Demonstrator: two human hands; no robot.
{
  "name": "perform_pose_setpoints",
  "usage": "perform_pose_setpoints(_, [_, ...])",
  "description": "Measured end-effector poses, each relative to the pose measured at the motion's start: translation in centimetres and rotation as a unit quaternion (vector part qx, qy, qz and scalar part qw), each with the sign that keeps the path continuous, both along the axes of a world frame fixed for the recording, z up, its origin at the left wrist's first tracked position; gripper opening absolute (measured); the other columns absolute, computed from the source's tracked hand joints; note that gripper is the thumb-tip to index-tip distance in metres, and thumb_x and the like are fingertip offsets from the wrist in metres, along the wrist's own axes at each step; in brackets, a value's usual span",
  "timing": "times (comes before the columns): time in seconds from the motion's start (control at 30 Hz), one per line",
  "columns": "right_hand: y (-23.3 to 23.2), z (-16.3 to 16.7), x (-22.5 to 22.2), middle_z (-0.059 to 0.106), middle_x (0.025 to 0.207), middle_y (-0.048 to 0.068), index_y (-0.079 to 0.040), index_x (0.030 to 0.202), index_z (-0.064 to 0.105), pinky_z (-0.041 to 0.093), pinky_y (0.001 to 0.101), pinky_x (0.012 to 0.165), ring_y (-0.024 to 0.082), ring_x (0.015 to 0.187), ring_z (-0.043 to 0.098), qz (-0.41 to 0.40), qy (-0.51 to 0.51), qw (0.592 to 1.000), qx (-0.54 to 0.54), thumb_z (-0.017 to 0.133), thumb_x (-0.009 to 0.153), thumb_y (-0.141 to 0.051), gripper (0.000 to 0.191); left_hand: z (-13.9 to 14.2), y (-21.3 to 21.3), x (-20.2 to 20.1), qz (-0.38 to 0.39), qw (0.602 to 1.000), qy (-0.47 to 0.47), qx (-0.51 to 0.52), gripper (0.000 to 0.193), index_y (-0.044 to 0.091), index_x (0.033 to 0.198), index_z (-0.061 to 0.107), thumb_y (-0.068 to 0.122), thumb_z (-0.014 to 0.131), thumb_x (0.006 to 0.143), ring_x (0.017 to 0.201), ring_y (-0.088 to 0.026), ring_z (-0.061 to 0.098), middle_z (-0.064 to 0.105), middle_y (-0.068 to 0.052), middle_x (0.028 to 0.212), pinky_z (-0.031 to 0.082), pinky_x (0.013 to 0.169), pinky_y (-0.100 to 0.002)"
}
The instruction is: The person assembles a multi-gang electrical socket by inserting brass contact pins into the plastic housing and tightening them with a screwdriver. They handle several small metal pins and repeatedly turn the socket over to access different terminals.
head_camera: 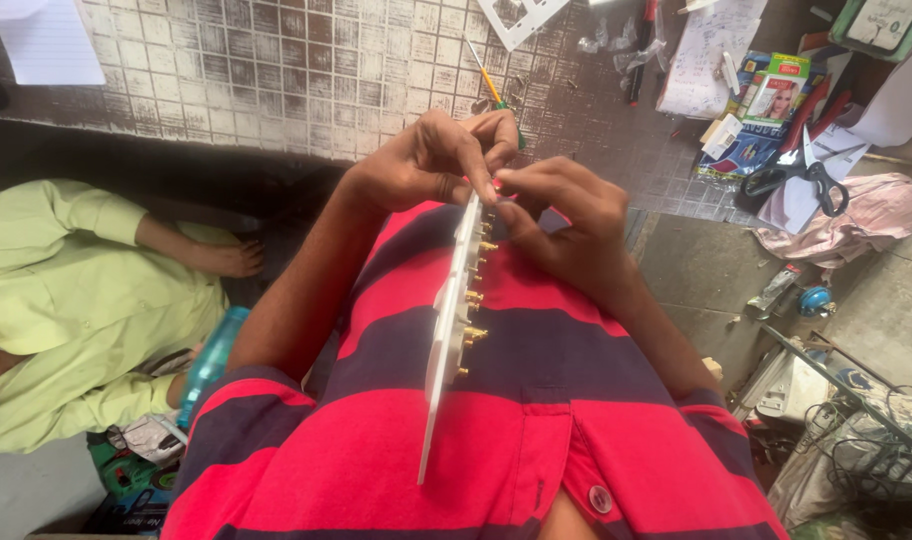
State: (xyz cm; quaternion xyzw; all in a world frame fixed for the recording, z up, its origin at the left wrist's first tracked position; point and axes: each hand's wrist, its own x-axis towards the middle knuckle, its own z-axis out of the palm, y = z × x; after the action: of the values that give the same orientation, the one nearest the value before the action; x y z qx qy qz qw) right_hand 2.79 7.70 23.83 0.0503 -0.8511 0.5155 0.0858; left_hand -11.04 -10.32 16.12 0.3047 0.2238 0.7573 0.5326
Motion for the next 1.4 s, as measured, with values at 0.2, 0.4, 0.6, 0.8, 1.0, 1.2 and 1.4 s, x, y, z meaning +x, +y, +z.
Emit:
perform_pose_setpoints(0.2, [0.0, 0.0, 0.5, 0.071, 0.101, 0.012, -0.004, 0.112, 0.073, 0.059, 0.0336, 0.072, 0.021, 0.084, 0.073, 0.008, -0.015, 0.999, 0.032, 0.068, 0.088, 0.009, 0.027, 0.1, -0.2, 0.1, 0.009, 0.999, 0.027, -0.014, 0.019, 0.013, 0.107, 0.081, 0.026, 0.085, 0.093, 0.098, -0.009, 0.047, 0.05, 0.004, 0.099, 0.041, 0.087, -0.022])
perform_pose_setpoints(0.4, [0.0, -0.1, 0.4, 0.069, 0.097, 0.011, -0.003, 0.109, 0.073, 0.057, 0.0319, 0.067, 0.019, 0.077, 0.07, 0.013, -0.008, 1.0, 0.021, 0.068, 0.086, 0.011, 0.027, 0.0, -0.2, 0.1, 0.008, 1.0, 0.023, -0.009, 0.018, 0.012, 0.108, 0.081, 0.023, 0.086, 0.094, 0.098, -0.009, 0.047, 0.051, 0.003, 0.099, 0.042, 0.086, -0.021])
perform_pose_setpoints(0.6, [0.2, 0.2, 0.3, 0.068, 0.094, 0.01, -0.002, 0.109, 0.073, 0.055, 0.0331, 0.064, 0.018, 0.072, 0.067, 0.017, -0.017, 0.999, 0.032, 0.07, 0.084, 0.01, 0.028, 0.2, -0.2, 0.0, 0.002, 1.0, 0.013, -0.018, 0.017, 0.012, 0.106, 0.081, 0.022, 0.086, 0.093, 0.096, -0.009, 0.047, 0.05, 0.003, 0.099, 0.042, 0.083, -0.021])
perform_pose_setpoints(0.8, [0.3, 0.3, 0.0, 0.065, 0.092, 0.011, -0.002, 0.11, 0.072, 0.052, 0.034, 0.063, 0.019, 0.072, 0.064, 0.019, -0.013, 0.999, 0.026, 0.069, 0.085, 0.01, 0.027, 0.1, -0.1, -0.3, 0.001, 1.0, 0.024, -0.016, 0.017, 0.012, 0.105, 0.081, 0.022, 0.087, 0.093, 0.097, -0.009, 0.046, 0.05, 0.003, 0.099, 0.042, 0.085, -0.021])
perform_pose_setpoints(1.0, [0.4, 0.0, -0.2, 0.062, 0.086, 0.01, -0.003, 0.108, 0.072, 0.05, 0.0354, 0.062, 0.02, 0.069, 0.062, 0.005, -0.006, 1.0, 0.02, 0.067, 0.086, 0.011, 0.027, 0.2, 0.1, -0.4, 0.001, 1.0, 0.025, -0.012, 0.017, 0.011, 0.105, 0.081, 0.022, 0.086, 0.092, 0.096, -0.009, 0.046, 0.051, 0.004, 0.097, 0.042, 0.085, -0.021])
perform_pose_setpoints(1.2, [0.3, -0.4, -0.1, 0.063, 0.089, 0.01, -0.004, 0.112, 0.07, 0.053, 0.0351, 0.064, 0.019, 0.073, 0.065, 0.008, 0.008, 1.0, 0.005, 0.067, 0.09, 0.009, 0.026, 0.7, -0.1, -0.5, -0.001, 1.0, 0.012, -0.02, 0.017, 0.012, 0.106, 0.081, 0.022, 0.085, 0.093, 0.095, -0.009, 0.048, 0.052, 0.002, 0.101, 0.043, 0.082, -0.021])
perform_pose_setpoints(1.4, [0.6, -0.8, -0.1, 0.062, 0.088, 0.011, -0.003, 0.111, 0.07, 0.052, 0.0351, 0.061, 0.019, 0.069, 0.062, 0.024, 0.001, 1.0, -0.02, 0.065, 0.087, 0.008, 0.027, 0.3, -0.2, -0.2, 0.0, 1.0, 0.0, -0.027, 0.016, 0.011, 0.105, 0.081, 0.019, 0.085, 0.092, 0.096, -0.009, 0.048, 0.051, 0.002, 0.101, 0.044, 0.082, -0.02])
